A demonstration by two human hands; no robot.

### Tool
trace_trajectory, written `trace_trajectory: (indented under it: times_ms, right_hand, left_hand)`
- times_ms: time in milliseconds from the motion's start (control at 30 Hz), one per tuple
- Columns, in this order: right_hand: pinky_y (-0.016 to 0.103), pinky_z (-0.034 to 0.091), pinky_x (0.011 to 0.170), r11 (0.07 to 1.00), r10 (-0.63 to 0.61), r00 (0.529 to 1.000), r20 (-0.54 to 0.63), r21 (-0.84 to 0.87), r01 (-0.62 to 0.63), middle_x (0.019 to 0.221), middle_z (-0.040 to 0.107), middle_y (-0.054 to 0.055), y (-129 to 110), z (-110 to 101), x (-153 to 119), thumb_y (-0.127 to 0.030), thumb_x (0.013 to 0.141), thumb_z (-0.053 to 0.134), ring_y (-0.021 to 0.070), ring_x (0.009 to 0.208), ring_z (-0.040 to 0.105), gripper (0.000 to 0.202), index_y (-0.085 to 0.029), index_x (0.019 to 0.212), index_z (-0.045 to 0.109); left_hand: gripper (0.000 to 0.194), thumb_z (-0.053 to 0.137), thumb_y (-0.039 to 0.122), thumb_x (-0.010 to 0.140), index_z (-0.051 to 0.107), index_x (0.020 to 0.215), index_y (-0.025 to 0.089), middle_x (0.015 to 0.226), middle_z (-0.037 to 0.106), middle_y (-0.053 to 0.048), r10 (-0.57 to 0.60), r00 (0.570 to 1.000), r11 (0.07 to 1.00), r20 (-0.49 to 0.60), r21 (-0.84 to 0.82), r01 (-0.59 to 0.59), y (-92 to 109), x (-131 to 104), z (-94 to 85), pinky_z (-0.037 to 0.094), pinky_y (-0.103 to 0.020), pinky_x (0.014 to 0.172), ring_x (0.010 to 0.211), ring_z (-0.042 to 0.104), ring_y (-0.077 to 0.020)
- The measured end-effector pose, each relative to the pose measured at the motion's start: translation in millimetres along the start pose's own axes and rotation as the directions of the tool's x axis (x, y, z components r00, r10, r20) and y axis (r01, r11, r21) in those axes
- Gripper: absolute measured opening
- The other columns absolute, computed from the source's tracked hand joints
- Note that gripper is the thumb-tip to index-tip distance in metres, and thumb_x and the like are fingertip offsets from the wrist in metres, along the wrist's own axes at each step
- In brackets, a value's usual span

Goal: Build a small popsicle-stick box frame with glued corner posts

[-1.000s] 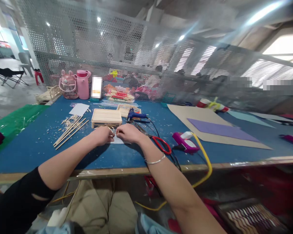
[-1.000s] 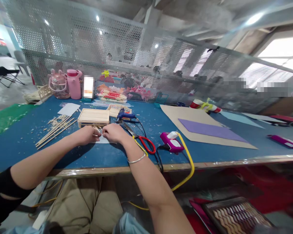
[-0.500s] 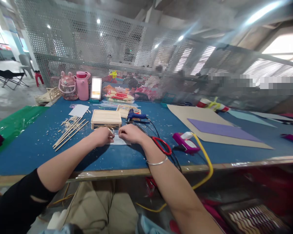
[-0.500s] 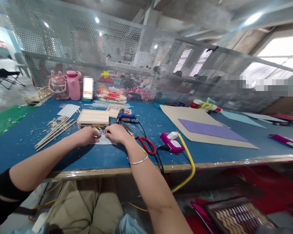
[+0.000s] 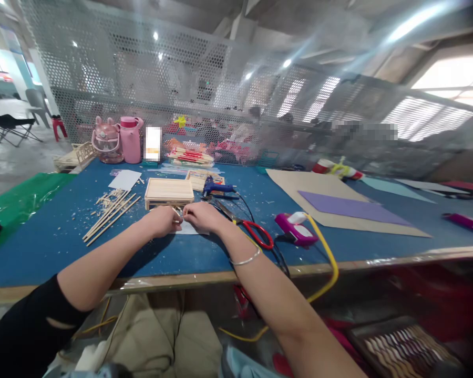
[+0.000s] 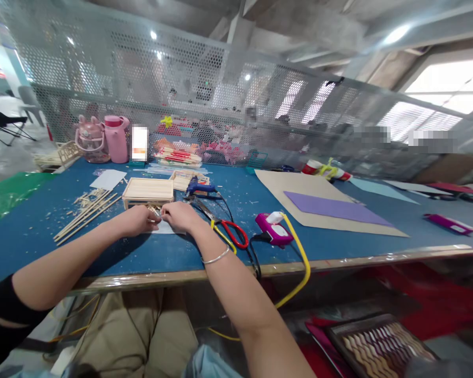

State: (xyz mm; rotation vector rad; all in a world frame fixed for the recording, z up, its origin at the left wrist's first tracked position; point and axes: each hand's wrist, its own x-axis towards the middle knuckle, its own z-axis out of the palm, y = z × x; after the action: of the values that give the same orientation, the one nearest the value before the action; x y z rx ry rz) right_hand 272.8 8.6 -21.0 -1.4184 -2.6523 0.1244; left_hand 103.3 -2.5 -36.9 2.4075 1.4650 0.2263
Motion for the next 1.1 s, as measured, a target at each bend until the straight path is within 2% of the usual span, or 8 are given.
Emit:
trace_trajectory:
  times_ms: [133, 367, 467, 600, 767, 833, 967, 1100]
  right_hand:
    - [0.022, 0.031, 0.056, 0.999, 0.045, 0.999, 0.023, -0.032, -0.044, 0.082, 0.07, 0.004, 2, -1, -1, -0.02, 0.077, 0.051, 0.0155, 0.075, 0.06, 0.017, -0.02, 0.081, 0.068]
    - [0.022, 0.032, 0.06, 0.999, 0.034, 0.999, 0.015, -0.027, -0.033, 0.089, 0.07, 0.003, -2, -2, -1, -0.023, 0.079, 0.051, 0.0152, 0.081, 0.06, 0.018, -0.022, 0.086, 0.067]
    - [0.022, 0.031, 0.058, 0.999, 0.046, 0.998, 0.034, -0.01, -0.046, 0.084, 0.07, 0.003, -2, -3, -1, -0.02, 0.077, 0.052, 0.015, 0.077, 0.06, 0.016, -0.021, 0.08, 0.068]
    - [0.022, 0.032, 0.061, 0.998, 0.04, 0.999, -0.003, 0.05, -0.04, 0.088, 0.069, 0.004, -3, -3, 1, -0.021, 0.079, 0.051, 0.0163, 0.081, 0.059, 0.018, -0.021, 0.084, 0.067]
    - [0.023, 0.034, 0.061, 0.98, 0.037, 0.999, -0.003, 0.193, -0.035, 0.076, 0.068, 0.006, 1, 0, 2, -0.015, 0.072, 0.056, 0.0168, 0.073, 0.059, 0.012, -0.016, 0.073, 0.067]
    - [0.022, 0.036, 0.061, 0.956, 0.036, 0.999, -0.016, 0.292, -0.03, 0.07, 0.066, 0.005, 5, 0, 0, -0.015, 0.073, 0.054, 0.0145, 0.068, 0.057, 0.012, -0.015, 0.072, 0.066]
    - [0.02, 0.039, 0.06, 0.854, 0.014, 0.997, -0.072, 0.52, 0.025, 0.067, 0.061, 0.002, 12, 0, -1, -0.031, 0.085, 0.039, 0.0097, 0.06, 0.052, 0.031, -0.011, 0.08, 0.062]
    - [0.02, 0.038, 0.057, 0.736, 0.004, 0.992, -0.127, 0.671, 0.083, 0.063, 0.055, 0.0, 13, 0, -1, -0.049, 0.084, 0.037, 0.0081, 0.056, 0.046, 0.044, -0.011, 0.08, 0.059]
  left_hand:
    - [0.022, 0.061, 0.029, 0.071, 0.071, 0.09, 0.026, 0.092, 0.072, -0.005, 0.001, 1.0, 1.0, -0.003, -0.009, -0.001, -1, 1, 0.6, 0.043, -0.022, 0.071, 0.093, 0.064, -0.0214]
    - [0.02, 0.062, 0.03, 0.069, 0.072, 0.087, 0.027, 0.085, 0.072, -0.003, 0.003, 1.0, 1.0, -0.013, -0.005, -0.003, -3, 2, 1.3, 0.043, -0.021, 0.069, 0.087, 0.065, -0.02]
    - [0.019, 0.062, 0.03, 0.069, 0.072, 0.085, 0.027, 0.085, 0.073, -0.003, 0.012, 1.0, 1.0, -0.015, -0.009, -0.012, -4, 2, 1.2, 0.042, -0.021, 0.068, 0.088, 0.065, -0.0203]
    - [0.018, 0.062, 0.029, 0.068, 0.072, 0.083, 0.027, 0.081, 0.073, -0.003, 0.021, 1.0, 0.999, -0.022, -0.024, -0.021, -4, 2, 0.4, 0.043, -0.022, 0.067, 0.084, 0.065, -0.0208]
    - [0.022, 0.063, 0.029, 0.068, 0.072, 0.088, 0.027, 0.087, 0.072, -0.005, 0.004, 0.999, 0.999, -0.042, -0.04, -0.005, -2, 1, 1.1, 0.043, -0.024, 0.067, 0.085, 0.065, -0.0217]
    - [0.021, 0.064, 0.029, 0.067, 0.072, 0.086, 0.026, 0.086, 0.072, -0.006, -0.005, 0.997, 0.999, -0.073, -0.05, 0.001, -1, -1, 1.5, 0.043, -0.025, 0.066, 0.083, 0.065, -0.0225]
    - [0.025, 0.062, 0.033, 0.069, 0.072, 0.089, 0.022, 0.086, 0.071, -0.009, -0.045, 0.978, 0.996, -0.203, -0.083, 0.029, 1, -3, -1.9, 0.042, -0.027, 0.068, 0.083, 0.063, -0.0242]
    - [0.033, 0.056, 0.045, 0.075, 0.071, 0.089, 0.02, 0.076, 0.07, -0.005, -0.07, 0.95, 0.981, -0.304, -0.194, 0.01, 4, -4, -7.0, 0.04, -0.024, 0.061, 0.07, 0.06, -0.0183]
